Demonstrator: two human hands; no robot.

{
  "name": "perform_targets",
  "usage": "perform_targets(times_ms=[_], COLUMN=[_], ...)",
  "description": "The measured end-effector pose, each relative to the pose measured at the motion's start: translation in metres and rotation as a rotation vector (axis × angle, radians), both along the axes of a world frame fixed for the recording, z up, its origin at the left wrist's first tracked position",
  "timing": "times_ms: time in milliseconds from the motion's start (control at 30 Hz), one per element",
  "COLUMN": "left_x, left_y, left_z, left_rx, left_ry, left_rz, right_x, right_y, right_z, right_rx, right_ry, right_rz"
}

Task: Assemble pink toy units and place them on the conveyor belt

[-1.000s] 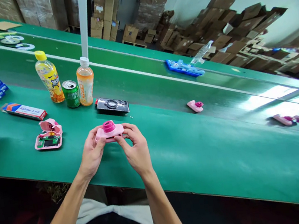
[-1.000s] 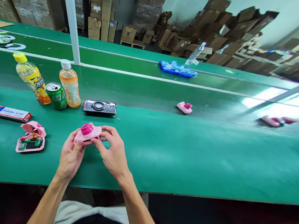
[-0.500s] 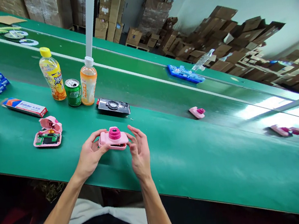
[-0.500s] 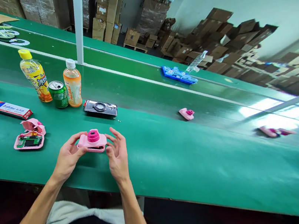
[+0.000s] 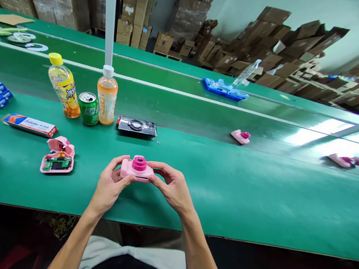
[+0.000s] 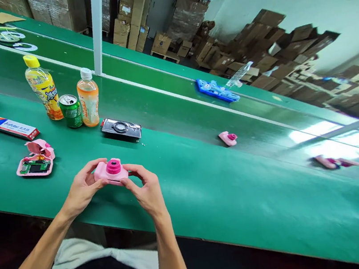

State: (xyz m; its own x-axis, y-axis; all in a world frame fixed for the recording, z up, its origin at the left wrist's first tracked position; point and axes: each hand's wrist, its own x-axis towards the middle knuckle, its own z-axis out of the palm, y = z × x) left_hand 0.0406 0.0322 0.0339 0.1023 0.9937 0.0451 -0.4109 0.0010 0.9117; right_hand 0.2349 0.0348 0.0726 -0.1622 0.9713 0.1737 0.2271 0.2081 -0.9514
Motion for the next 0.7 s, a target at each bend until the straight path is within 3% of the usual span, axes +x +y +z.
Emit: perform_targets(times_ms=[100,233,333,400,500,567,633,700], left_x=[0.003,0.009,-0.002,-0.022,-0.066,-0.094,-0.111,-0.115], left_y=[0.002,-0.001,-0.01,-0.018,-0.027,-0.026,-0.019,-0.011], left_z=[-0.002,-0.007,-0.004,0.0,0.001,-0.004,-0.014,-0.026], left_rx=[-0.016,-0.048,0.021,0.123,0.24,0.203,0.107,0.05], left_ry=[0.043,0.101,0.261,0.52,0.996,1.251,1.447,1.597], left_rz=[0.012,-0.035,-0.035,0.14,0.646,0.866,0.91,0.862], right_x=[-0.004,-0.007,0.013,0.042,0.093,0.119,0.134,0.14], right_y=[-0.001,-0.01,0.002,0.031,0.101,0.15,0.188,0.212], right_z=[-0.001,-0.004,-0.005,-0.004,-0.005,-0.006,-0.008,-0.013], right_rx=[-0.093,-0.173,-0.148,-0.102,-0.033,-0.014,-0.003,0.029], right_ry=[0.04,-0.05,-0.149,-0.236,-0.393,-0.5,-0.594,-0.679], right_rz=[0.056,0.026,-0.032,-0.162,-0.447,-0.587,-0.669,-0.704])
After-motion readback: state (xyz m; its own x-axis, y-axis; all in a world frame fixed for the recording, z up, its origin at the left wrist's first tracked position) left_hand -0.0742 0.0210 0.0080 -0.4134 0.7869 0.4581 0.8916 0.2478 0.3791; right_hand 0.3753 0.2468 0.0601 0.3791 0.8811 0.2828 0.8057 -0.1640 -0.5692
